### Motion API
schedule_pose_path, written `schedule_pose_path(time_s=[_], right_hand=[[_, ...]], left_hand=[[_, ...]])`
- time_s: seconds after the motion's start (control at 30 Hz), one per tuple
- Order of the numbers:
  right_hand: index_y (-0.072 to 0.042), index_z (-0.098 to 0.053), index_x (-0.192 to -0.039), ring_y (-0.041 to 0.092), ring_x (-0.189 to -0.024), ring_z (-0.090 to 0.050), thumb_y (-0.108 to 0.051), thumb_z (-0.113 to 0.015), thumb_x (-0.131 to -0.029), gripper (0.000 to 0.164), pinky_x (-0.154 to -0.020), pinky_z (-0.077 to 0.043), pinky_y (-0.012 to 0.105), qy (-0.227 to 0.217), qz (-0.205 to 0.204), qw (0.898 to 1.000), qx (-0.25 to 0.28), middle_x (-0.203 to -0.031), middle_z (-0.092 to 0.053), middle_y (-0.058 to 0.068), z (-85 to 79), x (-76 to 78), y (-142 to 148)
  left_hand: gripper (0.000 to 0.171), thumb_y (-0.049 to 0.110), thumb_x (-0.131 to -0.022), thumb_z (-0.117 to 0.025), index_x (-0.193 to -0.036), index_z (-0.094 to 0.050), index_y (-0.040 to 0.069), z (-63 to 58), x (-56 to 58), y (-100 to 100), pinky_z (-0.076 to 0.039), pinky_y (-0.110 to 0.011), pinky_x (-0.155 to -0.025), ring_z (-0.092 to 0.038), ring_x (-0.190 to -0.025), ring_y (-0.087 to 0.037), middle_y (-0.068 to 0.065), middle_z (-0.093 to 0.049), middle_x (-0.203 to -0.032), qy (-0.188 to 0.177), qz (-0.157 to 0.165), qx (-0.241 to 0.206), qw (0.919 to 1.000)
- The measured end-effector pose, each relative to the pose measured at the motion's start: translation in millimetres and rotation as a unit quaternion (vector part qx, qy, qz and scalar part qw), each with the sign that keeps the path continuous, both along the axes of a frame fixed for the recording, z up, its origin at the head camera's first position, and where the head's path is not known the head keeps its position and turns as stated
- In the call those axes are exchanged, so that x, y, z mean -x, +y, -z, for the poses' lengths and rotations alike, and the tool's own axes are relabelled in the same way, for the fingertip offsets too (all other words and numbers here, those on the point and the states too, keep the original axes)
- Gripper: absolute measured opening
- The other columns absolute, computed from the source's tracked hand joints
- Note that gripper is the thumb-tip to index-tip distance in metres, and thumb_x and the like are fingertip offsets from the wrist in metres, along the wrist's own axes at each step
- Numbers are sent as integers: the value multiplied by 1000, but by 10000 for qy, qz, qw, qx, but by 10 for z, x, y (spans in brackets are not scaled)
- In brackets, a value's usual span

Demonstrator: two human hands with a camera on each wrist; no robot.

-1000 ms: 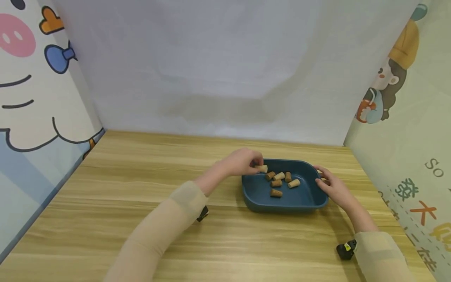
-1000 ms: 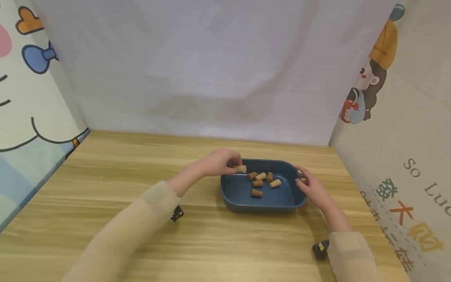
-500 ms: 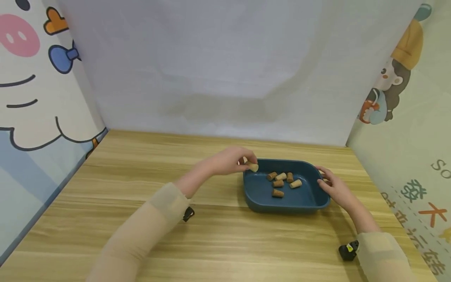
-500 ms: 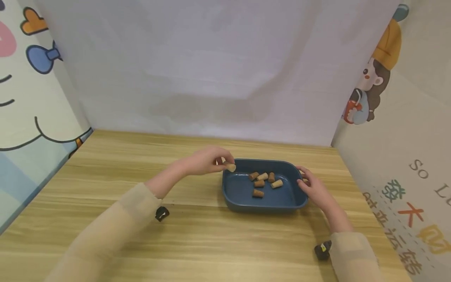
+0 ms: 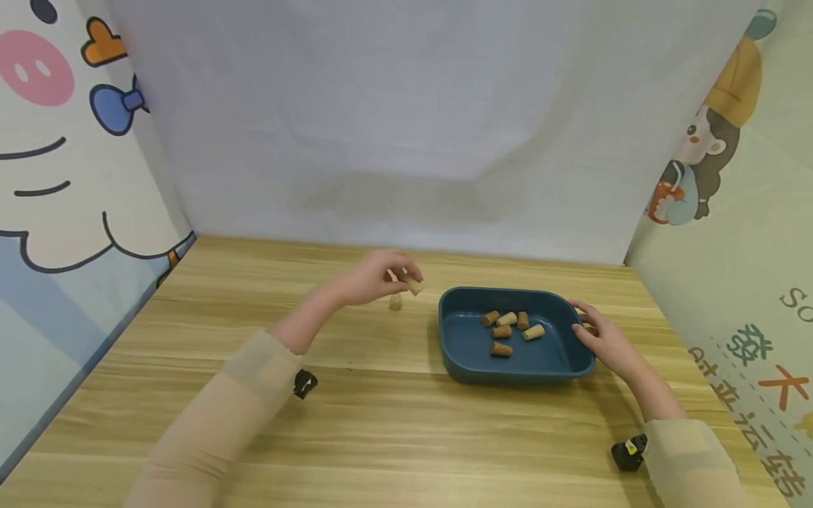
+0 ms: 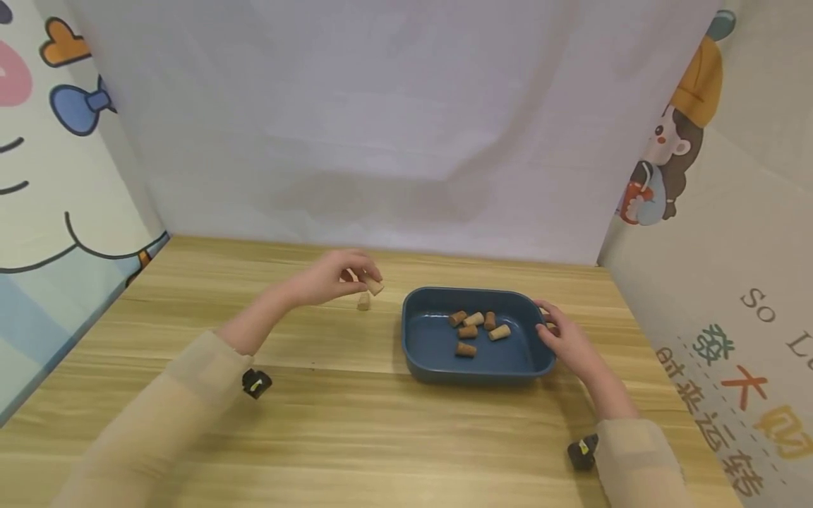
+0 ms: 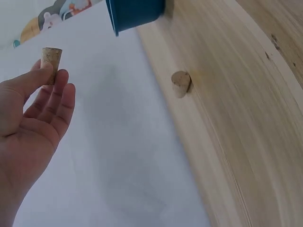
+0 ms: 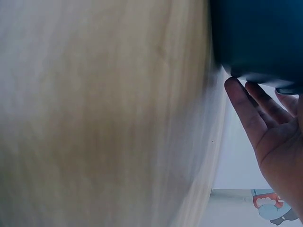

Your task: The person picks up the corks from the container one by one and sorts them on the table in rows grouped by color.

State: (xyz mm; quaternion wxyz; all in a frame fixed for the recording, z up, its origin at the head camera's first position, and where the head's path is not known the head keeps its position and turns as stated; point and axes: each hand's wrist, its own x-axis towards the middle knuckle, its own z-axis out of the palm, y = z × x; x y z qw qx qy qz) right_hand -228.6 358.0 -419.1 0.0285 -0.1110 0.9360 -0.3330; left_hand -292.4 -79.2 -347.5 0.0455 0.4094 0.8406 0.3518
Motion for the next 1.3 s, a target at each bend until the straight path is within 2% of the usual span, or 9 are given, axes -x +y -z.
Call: schedule_pose_path(time_s=[0.2, 0.47, 0.57, 0.8, 1.0, 1.3], right_hand=[[0, -25, -147, 54, -115, -48, -18, -42, -101, 52, -89, -46, 60, 23, -27, 10000, 11, -134, -39, 40, -4, 1, -1], [0, -25, -147, 54, -113, -49, -17, -42, -101, 52, -88, -47, 60, 66, -39, 10000, -15, -133, -40, 40, -14, -8, -12], [1, -25, -147, 54, -113, -50, -17, -42, -101, 51, -88, -47, 59, 77, -43, 10000, -37, -132, -40, 40, -13, -8, -14], [0, -25, -147, 53, -114, -49, -19, -42, -101, 52, -89, -46, 60, 45, -7, 10000, -68, -133, -40, 39, -6, -7, -3], [0, -25, -147, 54, -114, -49, -18, -42, -101, 52, -89, -46, 60, 72, -9, 10000, -24, -133, -40, 39, 0, -2, -1], [1, -25, -147, 54, -114, -49, -18, -41, -101, 52, -89, -46, 60, 72, -43, 10000, -7, -133, -40, 40, 11, 7, 10]], left_hand=[[21, 4, -90, -62, -110, -66, 9, 36, 39, -194, -54, -29, -81, -61, -94, -18, -5, -61, -110, -244, -315, 29, 9992], [21, 11, -84, -71, -104, -63, 8, 126, 72, -297, -53, -32, -81, -62, -91, -19, -7, -58, -107, -521, -618, -30, 9967], [20, 11, -83, -72, -100, -63, 7, 199, 112, -332, -53, -31, -80, -62, -90, -18, -7, -59, -105, -484, -674, 36, 9965], [21, 8, -86, -69, -105, -63, 2, 401, 217, -398, -53, -30, -78, -61, -90, -17, -8, -56, -107, -296, -789, 391, 9957], [20, 5, -86, -67, -105, -66, -1, 515, 264, -431, -53, -32, -78, -60, -91, -19, -11, -53, -109, -242, -830, 299, 9958], [36, 6, -86, -67, -120, -59, -3, 660, 345, -447, -54, -33, -84, -59, -102, -26, -17, -56, -117, -263, -961, 556, 9935]])
